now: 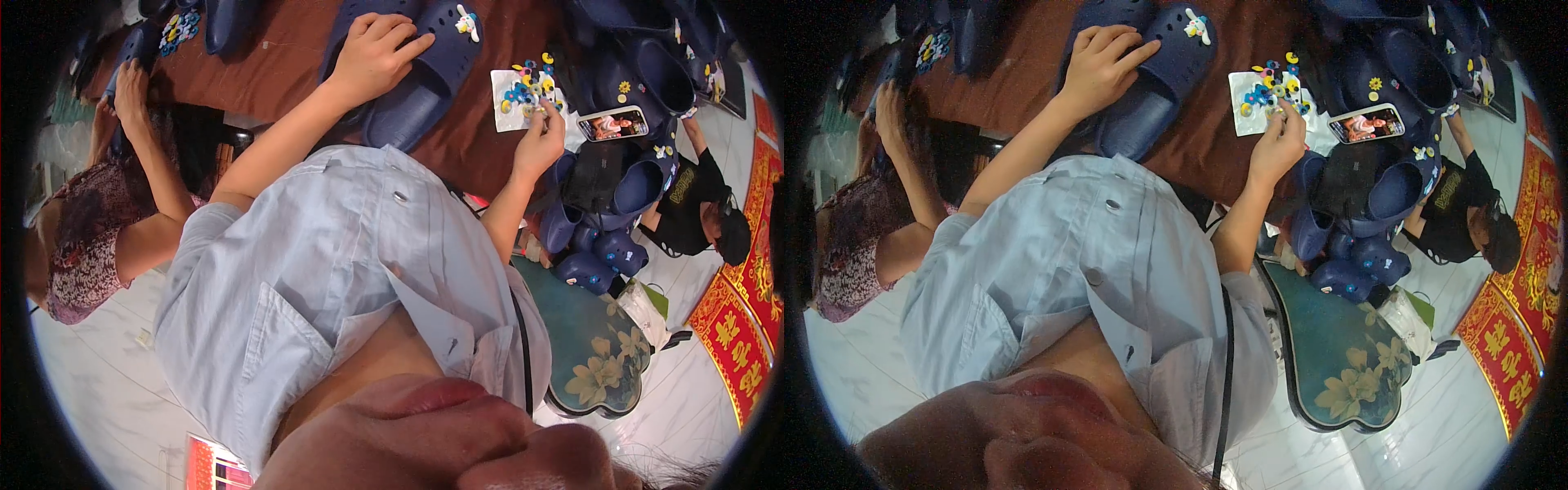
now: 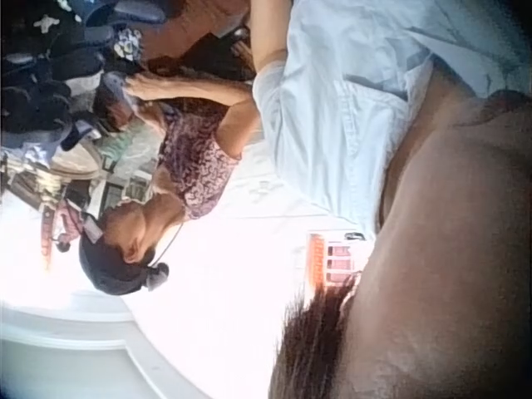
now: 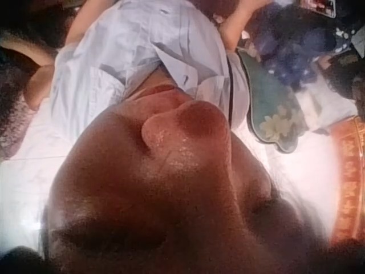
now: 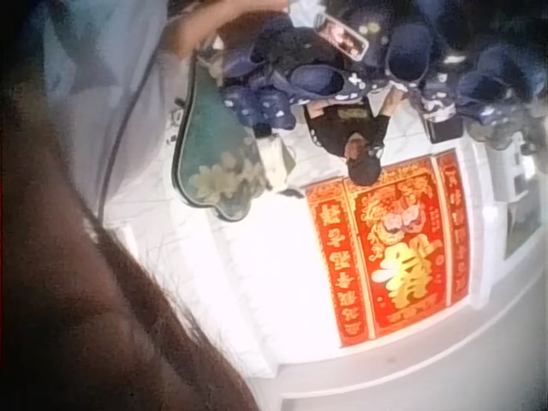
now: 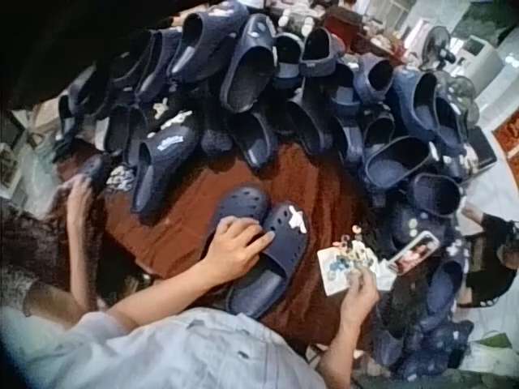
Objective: Attaching decorative charms to the holes in blue rubber clogs.
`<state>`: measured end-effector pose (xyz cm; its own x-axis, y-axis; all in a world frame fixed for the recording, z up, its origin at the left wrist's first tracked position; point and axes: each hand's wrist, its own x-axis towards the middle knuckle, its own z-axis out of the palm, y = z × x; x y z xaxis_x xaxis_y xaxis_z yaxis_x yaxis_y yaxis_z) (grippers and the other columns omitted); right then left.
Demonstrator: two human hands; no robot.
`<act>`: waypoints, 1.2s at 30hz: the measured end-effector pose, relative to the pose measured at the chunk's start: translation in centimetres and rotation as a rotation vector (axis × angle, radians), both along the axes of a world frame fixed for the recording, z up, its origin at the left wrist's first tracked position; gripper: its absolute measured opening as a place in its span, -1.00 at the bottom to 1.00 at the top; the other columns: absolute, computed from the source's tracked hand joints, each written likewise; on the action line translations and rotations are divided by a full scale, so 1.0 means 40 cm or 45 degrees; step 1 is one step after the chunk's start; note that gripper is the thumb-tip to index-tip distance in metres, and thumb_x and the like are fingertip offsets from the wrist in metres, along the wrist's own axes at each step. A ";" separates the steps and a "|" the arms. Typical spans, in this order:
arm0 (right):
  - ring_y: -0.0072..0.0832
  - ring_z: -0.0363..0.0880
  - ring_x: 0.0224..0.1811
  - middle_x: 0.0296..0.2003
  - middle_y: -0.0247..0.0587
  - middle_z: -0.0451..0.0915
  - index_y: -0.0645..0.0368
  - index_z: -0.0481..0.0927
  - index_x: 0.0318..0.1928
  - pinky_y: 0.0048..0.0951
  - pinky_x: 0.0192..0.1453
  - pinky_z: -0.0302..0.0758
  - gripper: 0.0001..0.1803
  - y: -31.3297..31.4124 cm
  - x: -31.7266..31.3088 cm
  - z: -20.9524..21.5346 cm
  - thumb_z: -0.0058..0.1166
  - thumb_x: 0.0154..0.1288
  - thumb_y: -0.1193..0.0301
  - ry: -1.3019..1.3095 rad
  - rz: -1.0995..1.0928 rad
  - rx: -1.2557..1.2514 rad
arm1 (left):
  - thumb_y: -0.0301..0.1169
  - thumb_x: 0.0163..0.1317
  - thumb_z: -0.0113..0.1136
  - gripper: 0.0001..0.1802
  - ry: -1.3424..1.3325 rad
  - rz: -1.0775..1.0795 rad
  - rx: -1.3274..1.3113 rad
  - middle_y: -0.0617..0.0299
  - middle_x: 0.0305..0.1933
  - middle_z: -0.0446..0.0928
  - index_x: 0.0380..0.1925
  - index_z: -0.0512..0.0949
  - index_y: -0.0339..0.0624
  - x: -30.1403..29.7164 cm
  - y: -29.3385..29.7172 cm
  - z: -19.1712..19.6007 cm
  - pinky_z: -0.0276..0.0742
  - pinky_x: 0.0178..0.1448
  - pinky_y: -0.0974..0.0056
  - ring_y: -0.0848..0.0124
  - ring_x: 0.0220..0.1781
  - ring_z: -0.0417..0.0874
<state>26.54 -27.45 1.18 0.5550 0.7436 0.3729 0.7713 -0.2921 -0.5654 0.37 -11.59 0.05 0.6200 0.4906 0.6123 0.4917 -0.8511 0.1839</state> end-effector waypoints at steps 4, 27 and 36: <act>-0.50 0.62 -0.13 -0.18 -0.22 0.62 0.24 0.68 0.03 -0.47 -0.05 0.58 -0.72 0.080 -0.034 0.042 0.05 0.34 0.61 0.636 0.103 0.164 | -0.42 -0.21 0.39 -0.35 -0.011 -0.015 -0.011 0.36 -0.03 0.58 0.06 0.63 0.14 0.003 0.001 0.000 0.32 0.20 0.14 0.38 0.15 0.54; -0.59 0.58 -0.53 -0.50 -0.21 0.66 0.33 0.63 -0.20 -0.51 -0.44 0.48 -0.80 0.682 -0.241 0.026 0.26 0.13 0.66 0.732 1.097 -0.591 | -0.38 -0.13 0.36 -0.52 -0.073 -0.027 0.016 0.32 -0.11 0.55 -0.07 0.63 0.04 0.002 0.005 -0.012 0.31 0.23 0.15 0.36 0.11 0.54; -0.37 0.56 -0.43 -0.48 -0.11 0.63 0.21 0.53 -0.37 -0.27 -0.30 0.50 -0.58 0.796 -0.223 0.025 0.57 -0.10 0.35 -0.159 1.341 -1.039 | -0.43 -0.19 0.38 -0.42 -0.071 -0.028 -0.047 0.31 -0.09 0.58 0.00 0.63 0.06 -0.006 -0.001 -0.004 0.35 0.21 0.14 0.34 0.11 0.56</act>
